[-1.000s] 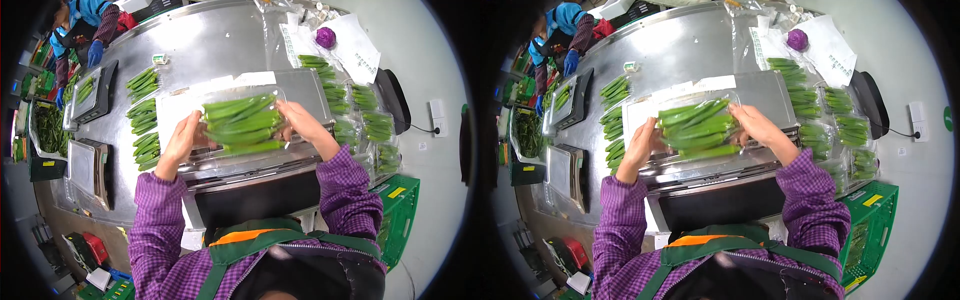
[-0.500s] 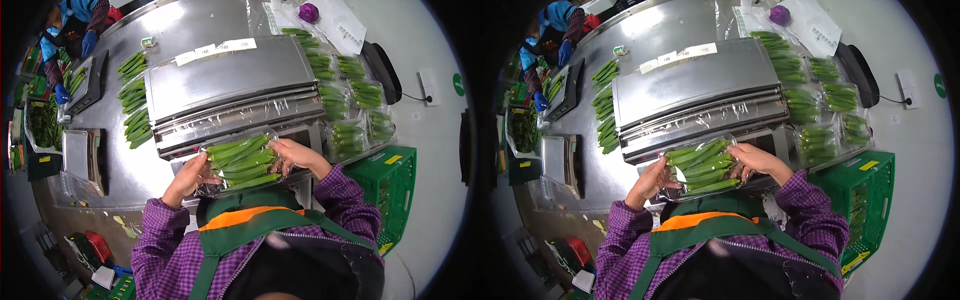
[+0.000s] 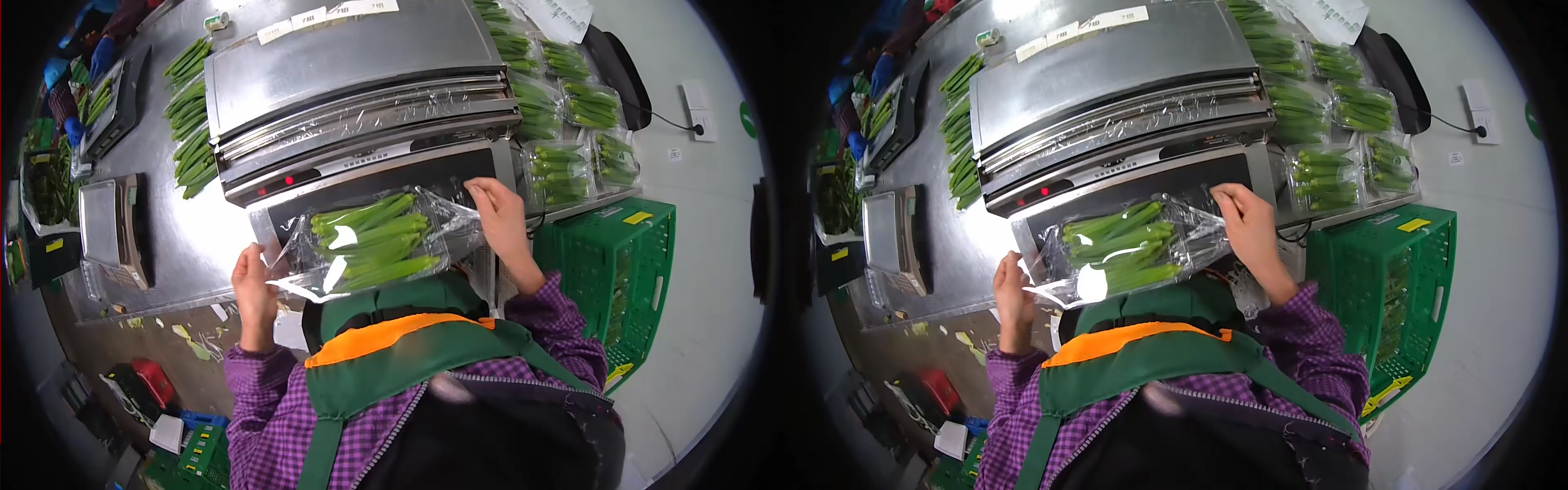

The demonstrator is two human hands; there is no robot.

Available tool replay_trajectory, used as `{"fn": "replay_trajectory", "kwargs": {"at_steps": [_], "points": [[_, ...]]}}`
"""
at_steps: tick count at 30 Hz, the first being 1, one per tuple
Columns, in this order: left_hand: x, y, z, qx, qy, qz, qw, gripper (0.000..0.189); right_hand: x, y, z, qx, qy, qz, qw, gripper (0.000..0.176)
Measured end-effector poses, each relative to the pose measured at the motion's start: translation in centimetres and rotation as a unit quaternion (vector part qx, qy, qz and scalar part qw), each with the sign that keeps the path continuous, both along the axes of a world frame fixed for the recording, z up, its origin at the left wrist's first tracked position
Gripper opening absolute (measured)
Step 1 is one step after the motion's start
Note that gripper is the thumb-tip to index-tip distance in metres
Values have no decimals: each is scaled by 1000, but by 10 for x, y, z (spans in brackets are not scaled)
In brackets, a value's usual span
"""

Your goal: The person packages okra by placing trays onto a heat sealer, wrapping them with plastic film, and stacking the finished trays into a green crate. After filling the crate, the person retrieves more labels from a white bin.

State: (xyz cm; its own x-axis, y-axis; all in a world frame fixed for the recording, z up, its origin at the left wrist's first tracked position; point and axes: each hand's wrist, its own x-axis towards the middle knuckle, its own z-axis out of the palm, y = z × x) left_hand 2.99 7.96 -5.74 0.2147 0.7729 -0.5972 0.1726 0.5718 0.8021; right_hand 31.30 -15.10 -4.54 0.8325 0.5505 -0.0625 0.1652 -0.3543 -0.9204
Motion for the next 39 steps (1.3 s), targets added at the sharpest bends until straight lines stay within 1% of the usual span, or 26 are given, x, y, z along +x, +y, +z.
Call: {"fn": "replay_trajectory", "kwargs": {"at_steps": [3, 5, 7, 8, 10, 11, 12, 13, 14, 18, 19, 20, 22, 23, 24, 26, 27, 29, 31, 32, 33, 34, 35, 36, 37, 39], "points": [[-37, -19, -15, -26, 47, -26, 998, 21, -9, -41, -8, -120, 130, 32, 984, 19], [-50, -40, -36, -60, 120, -83, 988, 23, -28, -59, -43, -161, 106, 77, 978, 18], [-59, -62, -100, 70, 210, -213, 952, 23, -43, -62, -82, -171, 104, 145, 969, 20], [-62, -73, -139, 263, 162, -285, 908, 18, -55, -52, -94, -144, 132, 168, 966, 22], [-52, -100, -147, 199, -50, -288, 936, 25, -66, -23, -46, -58, 246, 255, 933, 32], [7, -156, -153, 248, 158, -107, 950, 27, -78, -34, -58, -11, 394, 227, 891, 40], [-9, -127, -139, 123, -80, -259, 955, 28, -88, -48, -73, 37, 532, 194, 824, 48], [-11, -119, -125, 37, -188, -313, 930, 29, -84, -54, -76, 6, 490, 311, 814, 43], [-3, -114, -113, -9, -260, -341, 903, 30, -84, -62, -86, 9, 487, 310, 817, 43], [15, -89, -84, -52, -488, -407, 770, 35, -135, -129, -158, 76, 183, 498, 844, 41], [23, -82, -79, -44, -555, -423, 715, 36, -137, -130, -156, 87, 100, 534, 835, 40], [33, -71, -75, -41, -629, -447, 635, 37, -140, -132, -153, 94, 138, 522, 837, 42], [37, -81, 18, 29, -388, -201, 899, 42, -125, -98, -107, 115, 308, 453, 829, 46], [39, -84, 53, 157, -274, -167, 934, 44, -117, -78, -86, 136, 385, 414, 813, 48], [37, -87, 72, 281, -153, -126, 939, 49, -110, -56, -65, 167, 452, 376, 792, 51], [14, -91, 71, 35, -357, -191, 914, 68, -102, -14, -30, 225, 550, 310, 742, 55], [2, -86, 77, 102, -166, -318, 928, 92, -100, 9, -11, 240, 581, 286, 723, 57], [-26, -93, 55, 8, -209, -291, 934, 91, -91, 25, 25, 252, 596, 267, 715, 60], [-48, -98, 18, -187, -282, -229, 913, 90, -85, 26, 52, 498, 628, 210, 559, 65], [-56, -96, 8, -283, -312, -195, 886, 90, -74, 14, 51, 525, 605, 294, 521, 65], [-58, -90, 17, -95, -177, -401, 894, 77, -61, -6, 50, 546, 577, 374, 478, 65], [-56, -84, 31, 104, -27, -566, 817, 65, -51, -20, 57, 548, 574, 375, 480, 65], [-45, -85, 47, 108, -29, -569, 815, 65, -41, -33, 70, 521, 543, 345, 560, 62], [-29, -89, 63, 93, -101, -501, 855, 52, -33, -40, 80, 490, 507, 312, 637, 60], [-12, -92, 69, 77, -173, -428, 884, 41, -27, -44, 87, 493, 498, 314, 641, 60], [20, -94, 64, 9, -150, -371, 916, 37, -22, -54, 97, 341, 385, 218, 829, 55]]}}
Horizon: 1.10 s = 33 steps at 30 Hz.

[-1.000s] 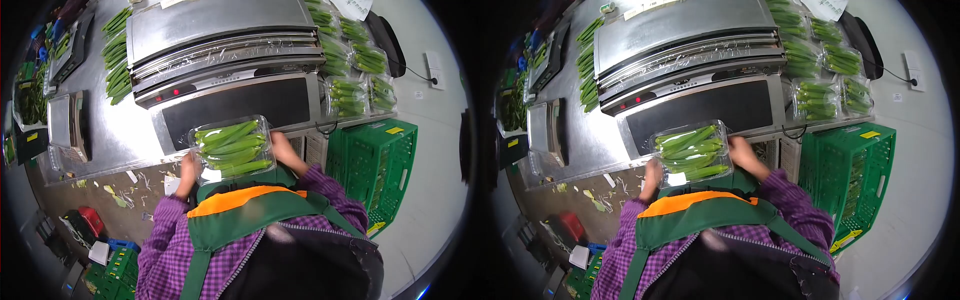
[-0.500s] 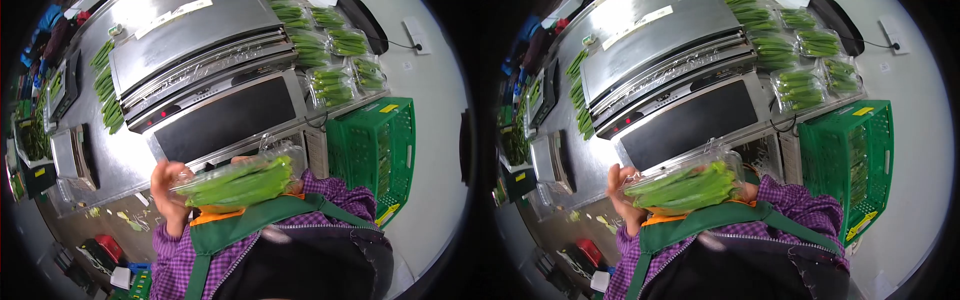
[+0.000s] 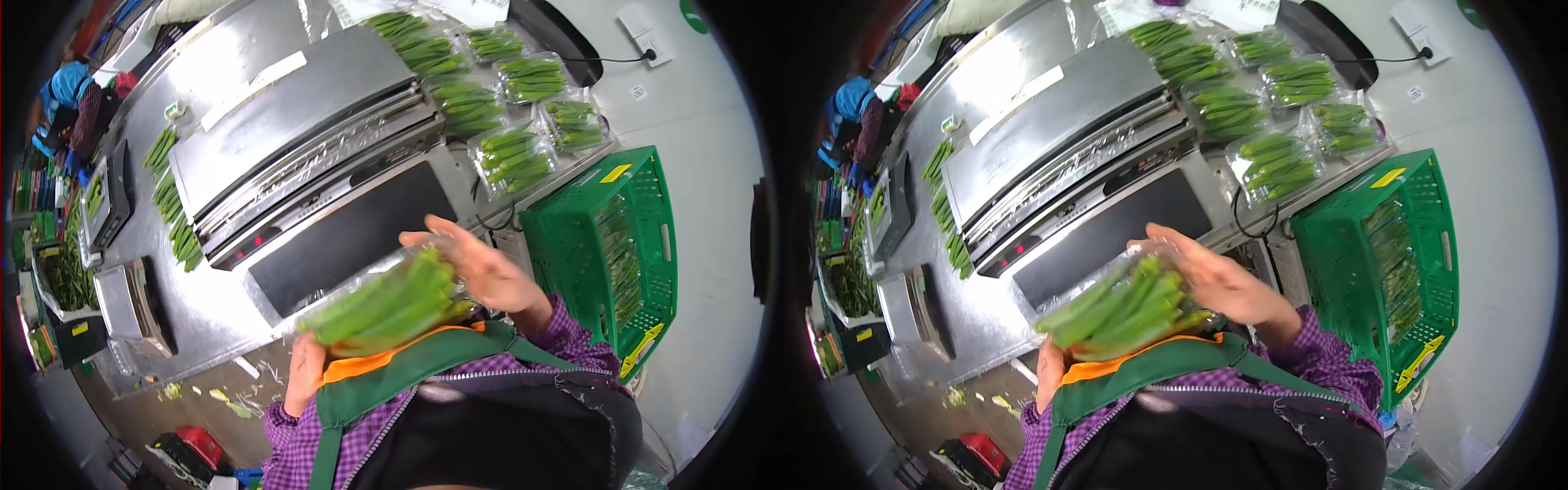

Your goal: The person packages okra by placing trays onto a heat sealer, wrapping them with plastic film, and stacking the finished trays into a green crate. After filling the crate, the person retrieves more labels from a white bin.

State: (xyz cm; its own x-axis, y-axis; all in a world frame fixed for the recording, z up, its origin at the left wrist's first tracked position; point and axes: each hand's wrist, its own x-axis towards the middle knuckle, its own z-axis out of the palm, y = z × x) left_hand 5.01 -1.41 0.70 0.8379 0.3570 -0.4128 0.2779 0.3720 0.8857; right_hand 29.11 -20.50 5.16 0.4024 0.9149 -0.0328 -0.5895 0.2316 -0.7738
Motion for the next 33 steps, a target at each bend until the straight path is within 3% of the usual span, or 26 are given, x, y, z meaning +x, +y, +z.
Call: {"fn": "replay_trajectory", "kwargs": {"at_steps": [1, 3, 4, 7, 9, 10, 11, 12, 13, 19, 25, 27, 29, 30, 31, 32, 33], "points": [[18, -1, -2, -64, 62, 58, 994, 33, -1, -1, -5, -133, -151, -58, 978, 53], [68, -3, 8, -39, 83, 137, 986, 28, 4, -2, -23, -263, -170, -51, 948, 50], [86, -5, 5, -62, 98, 184, 976, 27, 7, 0, -30, -275, -153, -89, 945, 46], [124, -4, -10, -59, 3, 140, 988, 30, 39, 0, -39, -304, -187, -215, 909, 40], [148, 1, -8, -168, -78, 59, 981, 47, 79, -7, -39, -291, -162, -255, 908, 39], [156, 3, -5, -162, -84, 9, 983, 50, 104, -11, -39, -255, -168, -276, 911, 40], [165, 4, -1, -156, -88, -43, 983, 54, 131, -15, -26, -312, -139, -285, 896, 40], [169, -1, 0, -103, -83, -47, 990, 54, 165, -23, -33, -301, -225, -328, 867, 40], [169, -1, -3, -122, -70, -47, 989, 47, 202, -28, -37, -277, -195, -358, 870, 40], [146, -6, -29, -142, 33, 56, 988, 38, 395, -31, -63, -278, -320, -458, 782, 32], [131, -6, -33, -132, 69, 189, 971, 36, 521, -25, -135, -329, -279, -435, 790, 30], [136, -3, -33, -126, 82, 200, 968, 36, 547, -28, -160, -365, -334, -426, 758, 28], [141, -3, -28, -115, 99, 213, 965, 36, 563, -37, -170, -507, -538, -331, 587, 33], [146, -1, -24, -100, 104, 216, 966, 35, 563, -38, -170, -543, -550, -296, 560, 34], [149, 4, -22, -83, 109, 227, 964, 34, 567, -44, -180, -492, -574, -309, 578, 34], [149, 9, -23, -58, 98, 247, 962, 32, 570, -43, -181, -524, -549, -296, 579, 38], [144, 17, -28, -34, 91, 263, 960, 30, 556, -36, -173, -534, -563, -310, 549, 43]]}}
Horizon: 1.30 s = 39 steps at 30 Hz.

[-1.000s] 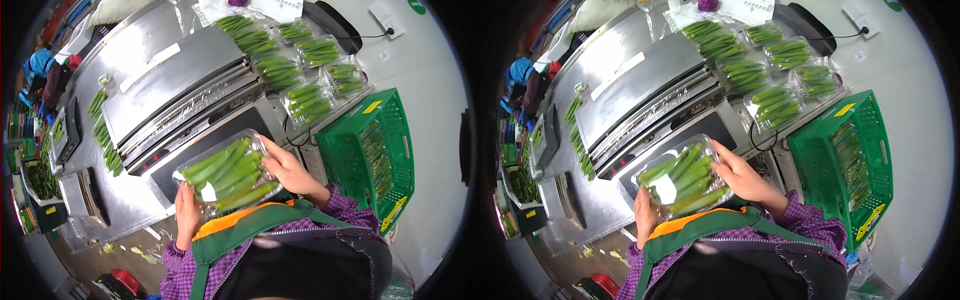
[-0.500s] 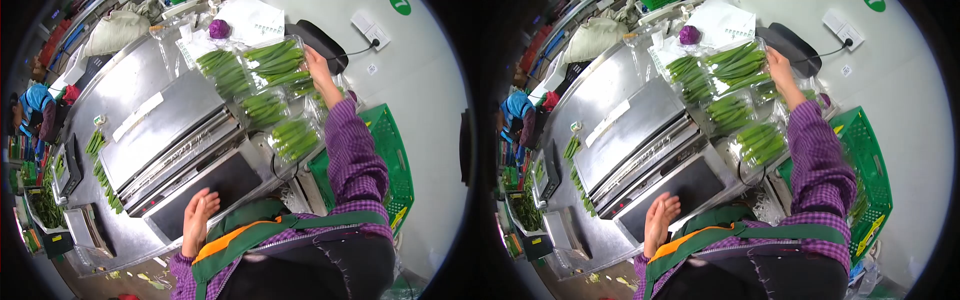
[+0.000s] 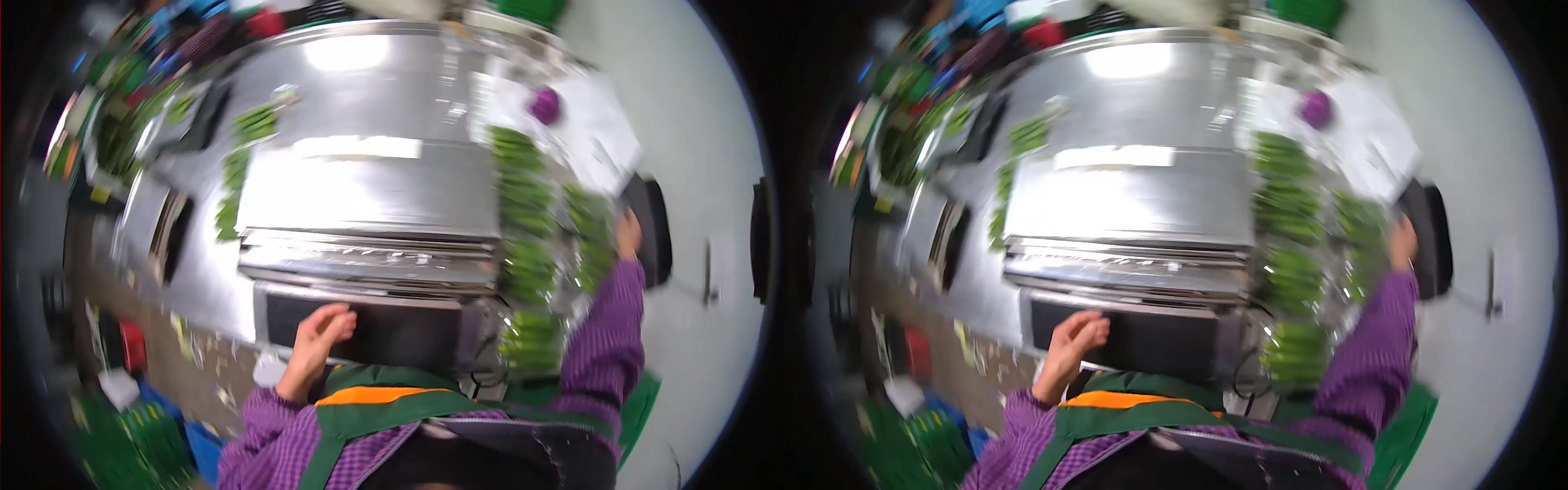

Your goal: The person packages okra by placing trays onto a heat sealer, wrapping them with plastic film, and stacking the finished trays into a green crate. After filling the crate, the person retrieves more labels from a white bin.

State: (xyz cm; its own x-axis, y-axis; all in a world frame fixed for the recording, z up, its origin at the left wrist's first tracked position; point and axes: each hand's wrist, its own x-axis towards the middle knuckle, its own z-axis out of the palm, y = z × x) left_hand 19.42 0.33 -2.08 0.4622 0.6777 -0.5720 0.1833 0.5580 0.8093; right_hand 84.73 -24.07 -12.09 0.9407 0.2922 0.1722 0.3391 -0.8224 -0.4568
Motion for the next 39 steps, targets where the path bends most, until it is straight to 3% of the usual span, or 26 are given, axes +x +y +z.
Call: {"fn": "replay_trajectory", "kwargs": {"at_steps": [1, 3, 6, 7, 9, 11, 14, 16, 17, 18, 19, 20, 22, 24, 26, 28, 30, 34, 36, 37, 39], "points": [[-8, 12, -4, 32, 4, 33, 999, 28, -1, -1, 4, -44, -13, 8, 999, 47], [-28, 40, -9, 105, 1, 116, 988, 25, 16, -17, -18, -23, -87, 79, 993, 44], [-65, 96, -11, 207, -2, 262, 943, 21, -22, 0, -7, 127, -47, 102, 986, 39], [-80, 116, -17, 236, 16, 290, 927, 22, -39, 16, 1, 125, -48, 114, 984, 39], [-114, 159, -42, 285, 63, 323, 900, 23, -106, 46, 31, 243, 20, 98, 965, 33], [-142, 201, -71, 288, 128, 343, 885, 28, -173, 79, 63, 248, 59, 118, 960, 31], [-187, 274, -141, 314, 220, 344, 857, 36, -296, 132, 116, 263, 123, 164, 943, 25], [-216, 326, -183, 217, 360, 270, 866, 40, -359, 157, 125, 270, 151, 196, 931, 21], [-219, 345, -188, 219, 380, 271, 857, 38, -398, 176, 137, 251, 176, 223, 925, 19], [-211, 351, -185, 248, 380, 327, 829, 32, -426, 191, 139, 228, 152, 316, 908, 18], [-223, 366, -195, 281, 390, 172, 860, 28, -465, 206, 140, 274, 207, 286, 894, 15], [-220, 365, -203, 346, 302, 263, 849, 25, -496, 218, 140, 232, 204, 297, 904, 15], [-225, 376, -222, 322, 226, 235, 889, 24, -554, 245, 134, 242, 278, 314, 875, 14], [-233, 366, -187, 316, 227, 133, 912, 27, -614, 278, 136, 240, 352, 342, 838, 15], [-244, 361, -187, 298, 196, 107, 928, 29, -662, 315, 142, 190, 423, 423, 778, 13], [-263, 350, -194, 285, 200, 116, 930, 31, -699, 346, 118, 176, 414, 506, 736, 18], [-291, 332, -182, 293, 266, 106, 912, 32, -732, 378, 106, 147, 398, 553, 717, 41], [-336, 292, -190, 280, 253, 158, 912, 40, -752, 437, 16, 98, 373, 477, 790, 58], [-352, 280, -204, 302, 246, 138, 911, 37, -747, 460, -57, 64, 294, 471, 829, 60], [-356, 271, -193, 311, 247, 134, 908, 34, -749, 465, -74, 60, 297, 496, 814, 60], [-357, 266, -196, 312, 247, 143, 906, 34, -756, 478, -92, 120, 456, 424, 774, 57]]}}
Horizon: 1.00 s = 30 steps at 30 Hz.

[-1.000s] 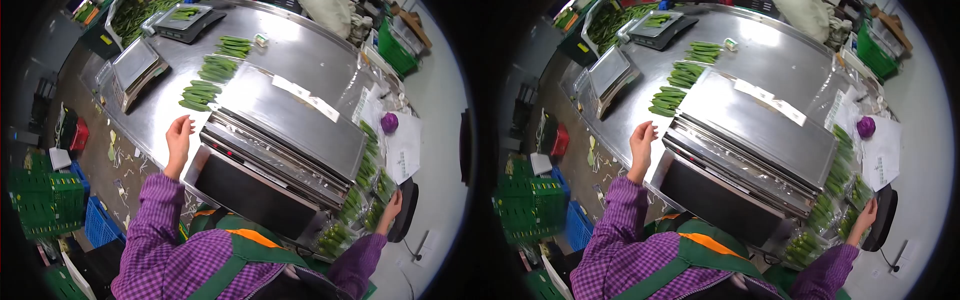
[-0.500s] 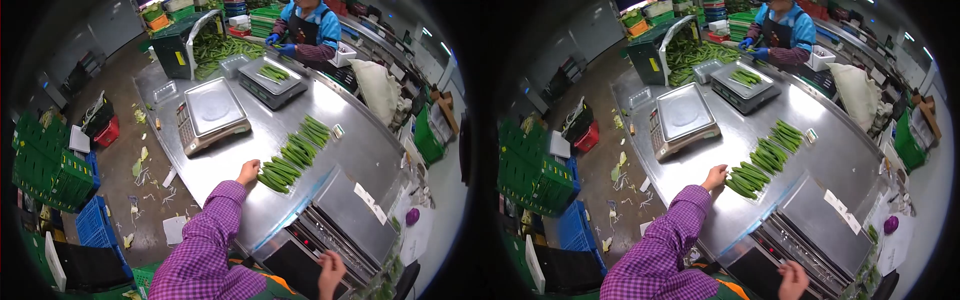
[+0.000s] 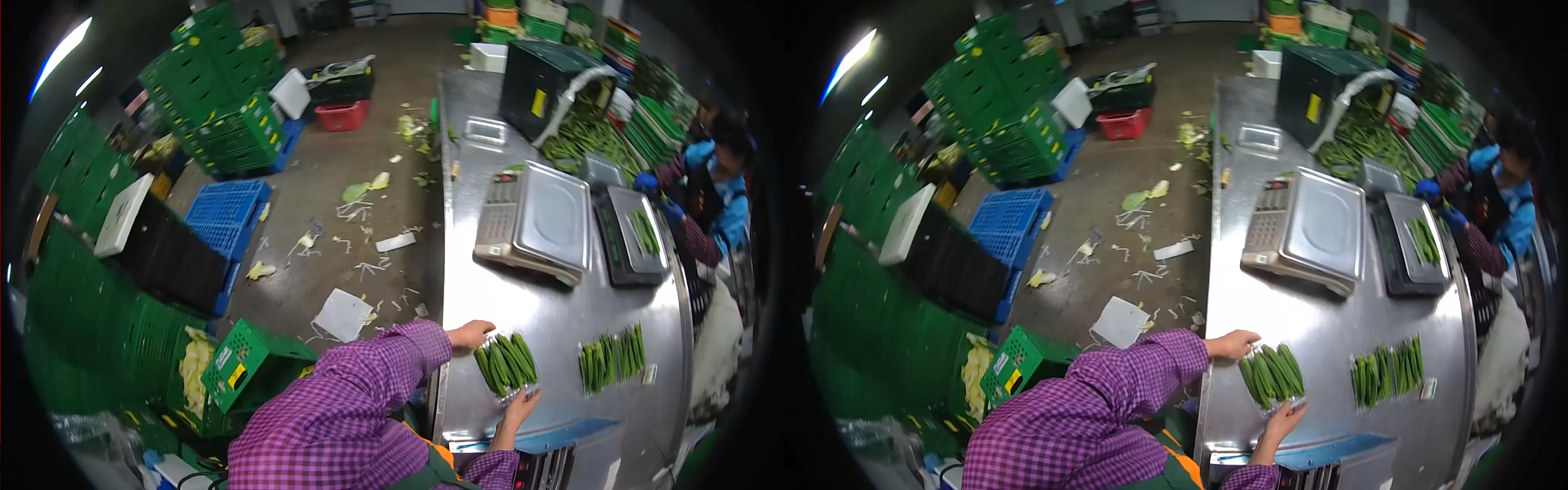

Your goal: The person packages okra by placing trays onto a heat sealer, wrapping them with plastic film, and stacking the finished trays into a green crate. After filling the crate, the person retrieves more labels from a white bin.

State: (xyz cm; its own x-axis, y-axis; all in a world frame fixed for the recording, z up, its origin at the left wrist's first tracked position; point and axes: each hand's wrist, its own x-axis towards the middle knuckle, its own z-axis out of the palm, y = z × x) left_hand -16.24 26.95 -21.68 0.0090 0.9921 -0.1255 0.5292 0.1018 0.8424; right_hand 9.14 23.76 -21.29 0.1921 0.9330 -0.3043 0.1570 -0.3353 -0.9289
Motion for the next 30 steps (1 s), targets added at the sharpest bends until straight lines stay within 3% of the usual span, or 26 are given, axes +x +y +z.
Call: {"fn": "replay_trajectory", "kwargs": {"at_steps": [3, 5, 8, 10, 11, 12, 13, 14, 18, 20, 21, 24, 30], "points": [[-5, -10, 6, -24, 7, 13, 1000, 33, -14, -4, -1, 53, -78, 26, 995, 53], [-4, -15, 8, -35, 13, 11, 999, 32, -15, -8, 3, 60, -34, 11, 998, 50], [-6, -26, 33, -15, -62, 40, 997, 34, -15, -23, 45, 112, -93, 71, 987, 51], [1, -36, 78, -67, -104, 52, 991, 40, -4, -38, 79, 164, -86, 83, 979, 53], [9, -48, 141, -103, -125, 32, 986, 43, 3, -46, 100, 188, -60, 70, 978, 54], [11, -45, 138, -38, -131, -2, 991, 44, 15, -52, 126, 176, -66, 68, 980, 56], [18, -48, 138, -52, -164, -19, 985, 42, 32, -59, 148, 200, -102, 66, 972, 54], [32, -53, 174, -66, -151, -35, 986, 39, 40, -66, 181, 202, -118, 43, 971, 53], [122, -47, 201, -50, -246, -125, 960, 38, 125, -88, 220, 224, -171, -47, 958, 47], [180, -49, 209, -64, -268, -168, 947, 38, 176, -108, 222, 226, -194, -108, 949, 44], [171, -39, 206, -71, -279, -204, 936, 38, 163, -107, 224, 240, -207, -116, 941, 42], [270, -38, 197, -64, -247, -242, 936, 36, 244, -137, 217, 221, -269, -165, 923, 36], [365, -30, 189, -93, -234, -335, 908, 33, 322, -169, 191, 174, -308, -255, 900, 32]]}}
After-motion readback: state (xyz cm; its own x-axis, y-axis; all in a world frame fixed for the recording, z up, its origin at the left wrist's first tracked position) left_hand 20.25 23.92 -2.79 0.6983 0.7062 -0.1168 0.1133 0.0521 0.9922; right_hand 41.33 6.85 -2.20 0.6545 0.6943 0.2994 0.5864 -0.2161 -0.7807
